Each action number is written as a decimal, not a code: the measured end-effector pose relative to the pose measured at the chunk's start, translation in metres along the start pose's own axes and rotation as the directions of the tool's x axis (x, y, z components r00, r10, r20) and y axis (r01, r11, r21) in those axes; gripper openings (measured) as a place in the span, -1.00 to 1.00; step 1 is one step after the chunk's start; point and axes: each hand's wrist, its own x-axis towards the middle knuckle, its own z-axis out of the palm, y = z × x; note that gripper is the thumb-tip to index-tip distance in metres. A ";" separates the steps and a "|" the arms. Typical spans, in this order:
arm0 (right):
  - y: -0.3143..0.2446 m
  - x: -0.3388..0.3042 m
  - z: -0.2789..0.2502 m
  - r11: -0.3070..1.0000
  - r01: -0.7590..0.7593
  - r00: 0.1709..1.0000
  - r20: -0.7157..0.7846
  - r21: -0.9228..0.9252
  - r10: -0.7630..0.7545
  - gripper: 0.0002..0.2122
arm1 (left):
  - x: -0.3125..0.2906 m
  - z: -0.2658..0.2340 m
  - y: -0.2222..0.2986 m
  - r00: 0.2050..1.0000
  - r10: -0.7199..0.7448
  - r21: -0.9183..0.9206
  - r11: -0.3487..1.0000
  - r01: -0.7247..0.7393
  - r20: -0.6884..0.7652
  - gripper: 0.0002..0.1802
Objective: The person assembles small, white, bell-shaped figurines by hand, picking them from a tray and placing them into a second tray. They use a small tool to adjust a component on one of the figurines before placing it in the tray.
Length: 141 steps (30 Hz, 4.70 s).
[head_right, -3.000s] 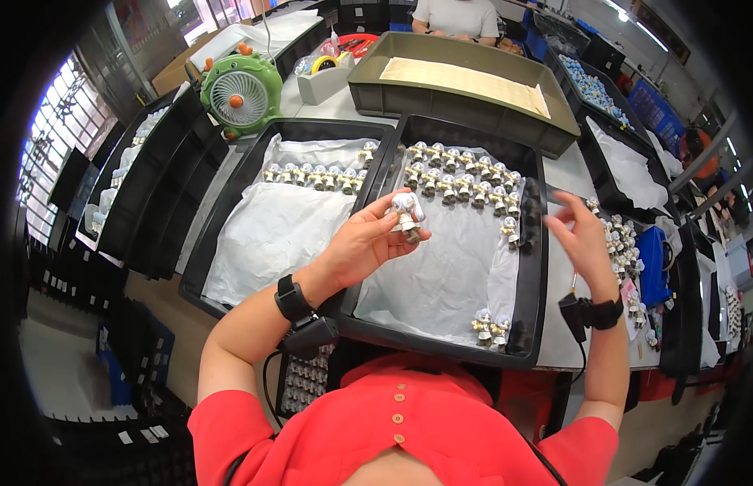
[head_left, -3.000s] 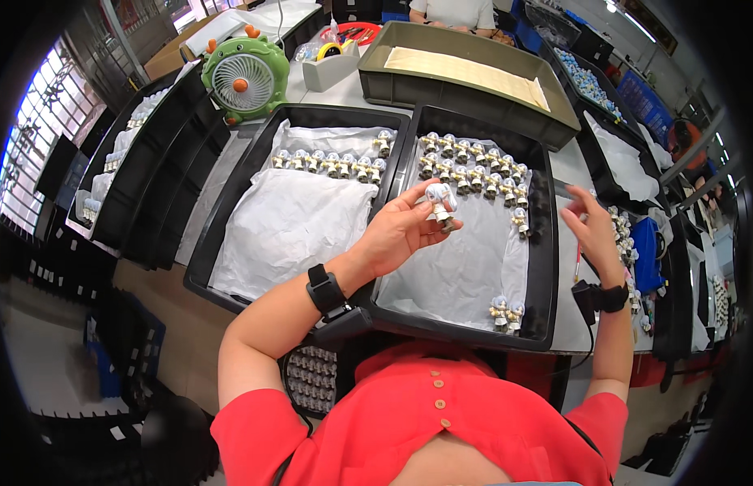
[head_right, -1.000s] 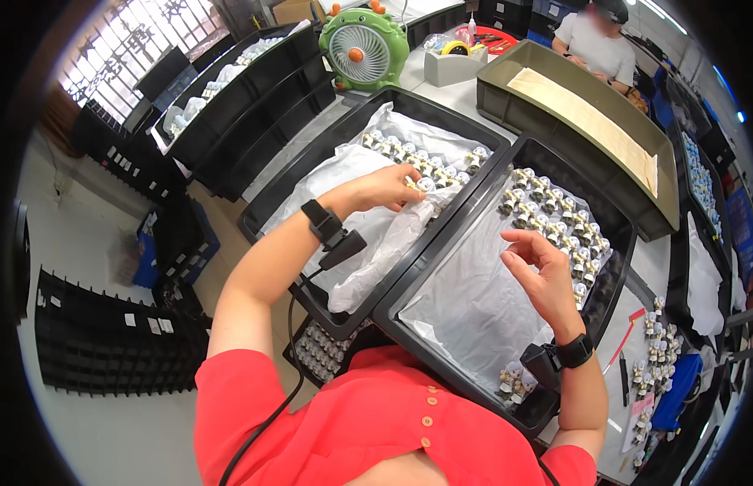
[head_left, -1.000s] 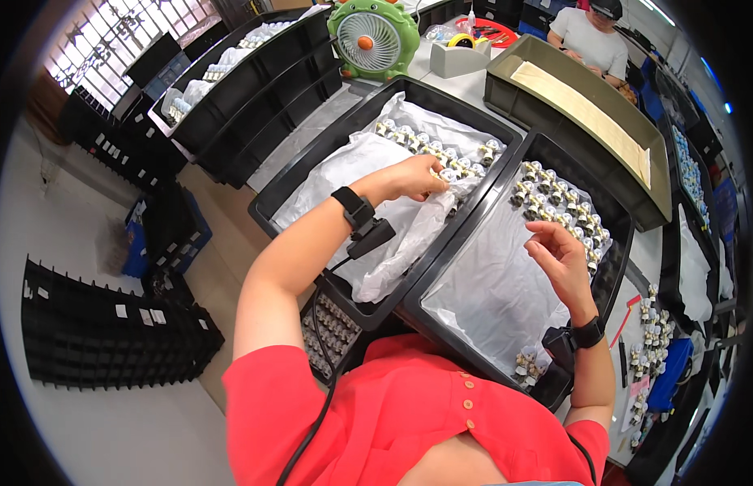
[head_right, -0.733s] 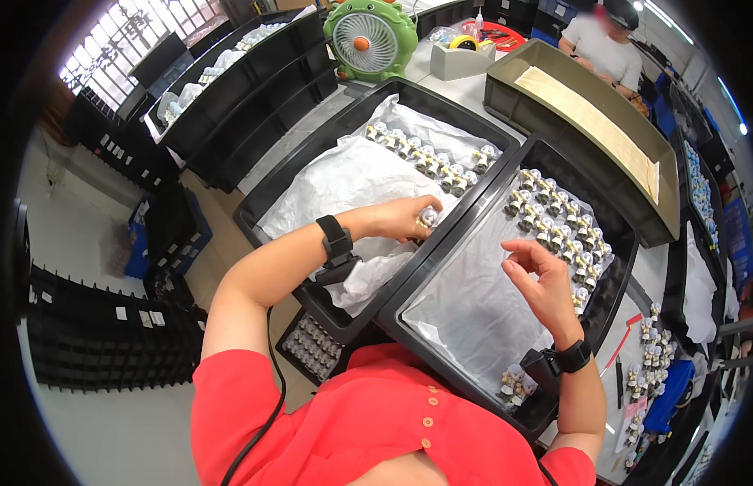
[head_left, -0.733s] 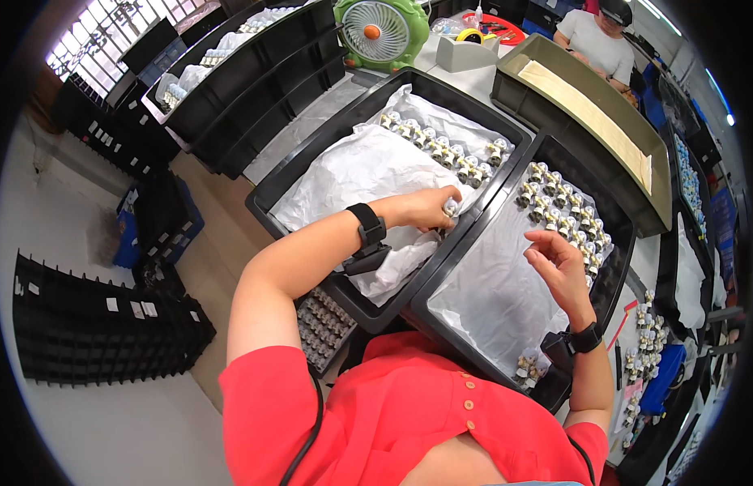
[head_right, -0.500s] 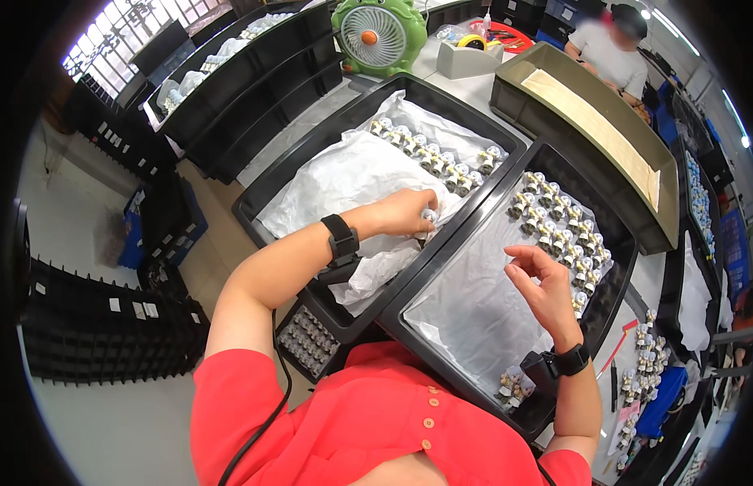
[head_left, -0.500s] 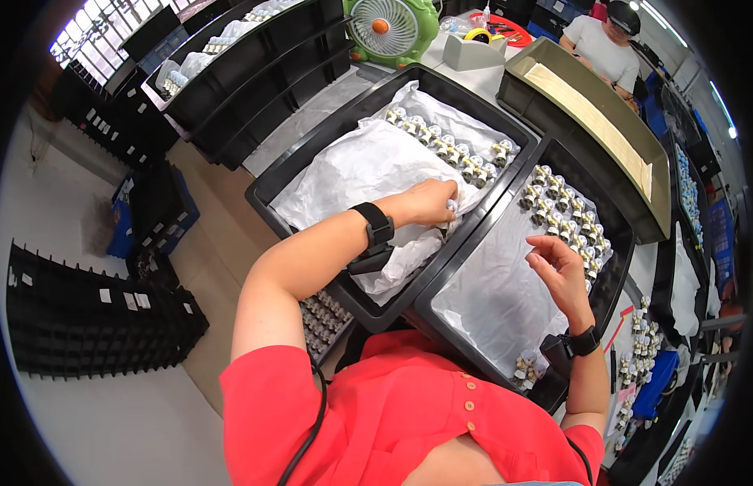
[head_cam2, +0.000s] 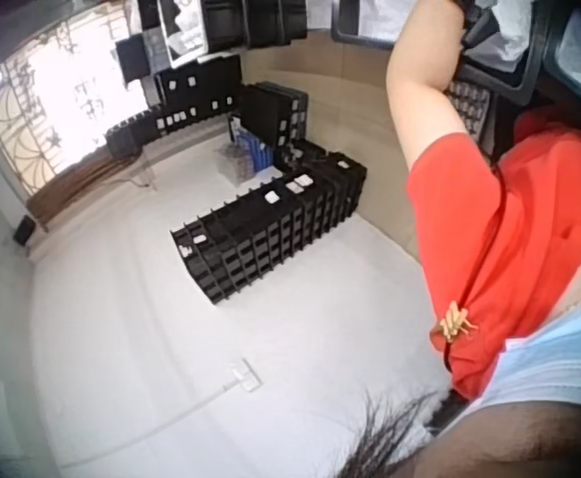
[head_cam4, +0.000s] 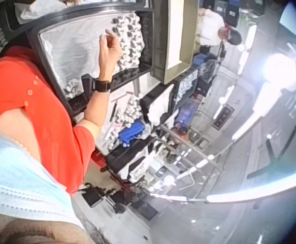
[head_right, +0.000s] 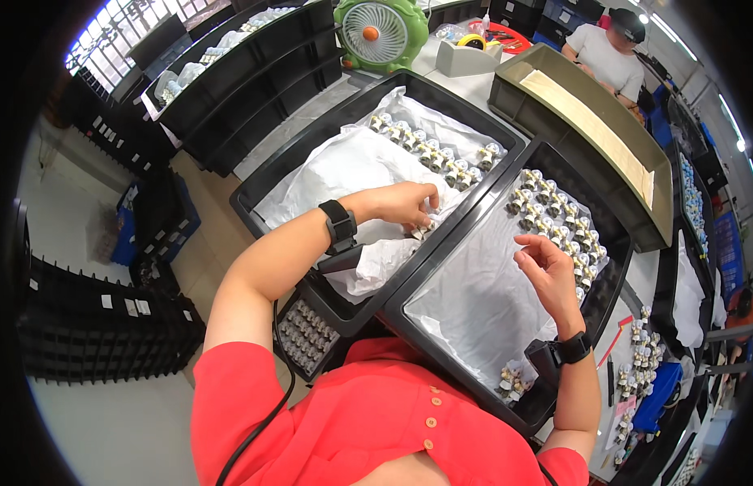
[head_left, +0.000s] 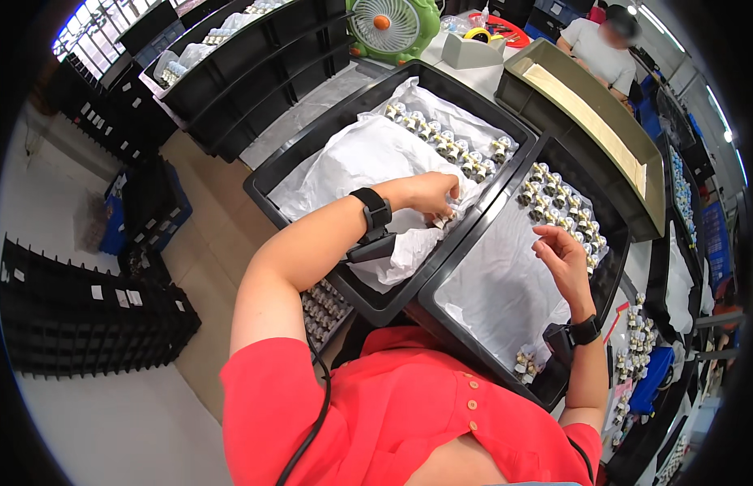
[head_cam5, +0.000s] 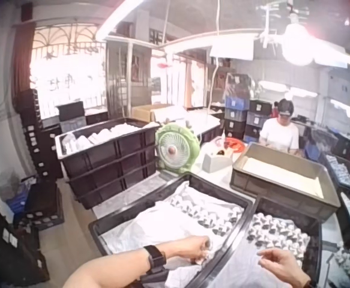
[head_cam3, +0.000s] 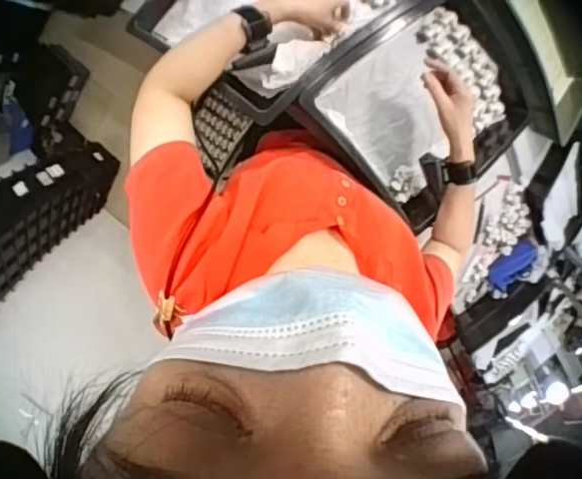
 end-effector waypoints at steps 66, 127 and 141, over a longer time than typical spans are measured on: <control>-0.080 0.039 0.123 0.745 0.655 0.548 0.759 -0.129 -0.351 -0.75 | -0.144 -0.110 -0.056 0.873 -0.271 0.771 0.410 0.486 -0.406 -0.79; -0.087 -0.002 -0.040 0.945 0.199 0.978 0.112 -0.259 -0.175 -0.65 | -0.046 0.053 0.130 0.958 0.286 -0.562 0.787 -0.255 -0.033 -0.40; -0.041 0.010 0.023 0.886 0.454 0.891 0.048 -0.098 -0.451 -0.27 | -0.028 0.051 0.094 0.983 0.162 -0.752 0.637 -0.169 -0.083 -0.51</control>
